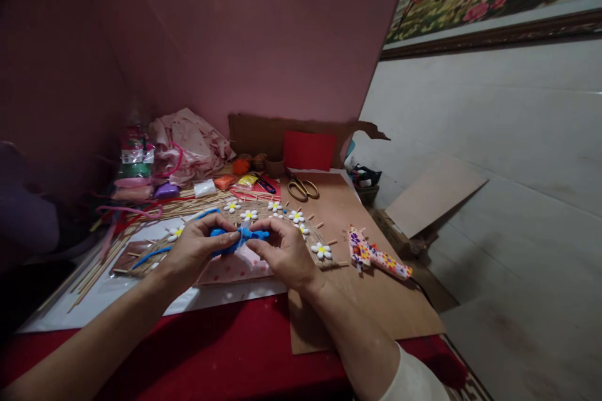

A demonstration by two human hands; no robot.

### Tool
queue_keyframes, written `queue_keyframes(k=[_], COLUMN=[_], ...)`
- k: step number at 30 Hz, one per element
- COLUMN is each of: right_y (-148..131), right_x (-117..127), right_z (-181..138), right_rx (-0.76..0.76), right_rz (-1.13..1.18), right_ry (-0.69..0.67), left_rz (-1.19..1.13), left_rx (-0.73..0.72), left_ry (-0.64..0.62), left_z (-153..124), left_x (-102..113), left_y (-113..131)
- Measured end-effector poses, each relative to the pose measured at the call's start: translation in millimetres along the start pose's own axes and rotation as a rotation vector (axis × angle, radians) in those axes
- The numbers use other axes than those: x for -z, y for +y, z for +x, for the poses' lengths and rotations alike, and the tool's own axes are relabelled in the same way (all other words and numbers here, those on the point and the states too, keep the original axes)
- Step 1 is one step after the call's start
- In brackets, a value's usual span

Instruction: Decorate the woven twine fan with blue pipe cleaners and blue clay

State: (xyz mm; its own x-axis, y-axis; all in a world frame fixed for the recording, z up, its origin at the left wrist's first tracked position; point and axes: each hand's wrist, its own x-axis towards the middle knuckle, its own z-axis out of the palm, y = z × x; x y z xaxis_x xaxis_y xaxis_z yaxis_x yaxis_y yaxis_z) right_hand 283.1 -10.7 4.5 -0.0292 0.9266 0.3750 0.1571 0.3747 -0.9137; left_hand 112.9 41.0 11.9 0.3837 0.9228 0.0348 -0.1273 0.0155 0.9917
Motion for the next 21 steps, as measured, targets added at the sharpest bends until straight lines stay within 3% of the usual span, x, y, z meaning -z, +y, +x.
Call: queue_keyframes(k=[4, 7, 14, 21], right_y=[0.9, -1.5, -5.5, -2.0], right_x=[-0.5, -0.5, -3.4, -8.3], right_z=[1.9, 1.6, -1.4, -5.3], right_rx=[-0.065, -0.027, 0.164, 0.293], right_rz=[0.097, 0.079, -0.274, -0.383], right_ry=[-0.021, -0.038, -0.021, 0.017], left_rz=[0.015, 0.042, 0.225, 0.392], left_rx=[-0.038, -0.059, -0.085, -0.208], left_ry=[-0.033, -0.062, -0.025, -0.104], left_z=[-1.4, -2.6, -1.7, -3.7], left_x=[-0.4, -0.3, -1.2, -1.2], left_y=[0.8, 2.4, 6.1, 7.6])
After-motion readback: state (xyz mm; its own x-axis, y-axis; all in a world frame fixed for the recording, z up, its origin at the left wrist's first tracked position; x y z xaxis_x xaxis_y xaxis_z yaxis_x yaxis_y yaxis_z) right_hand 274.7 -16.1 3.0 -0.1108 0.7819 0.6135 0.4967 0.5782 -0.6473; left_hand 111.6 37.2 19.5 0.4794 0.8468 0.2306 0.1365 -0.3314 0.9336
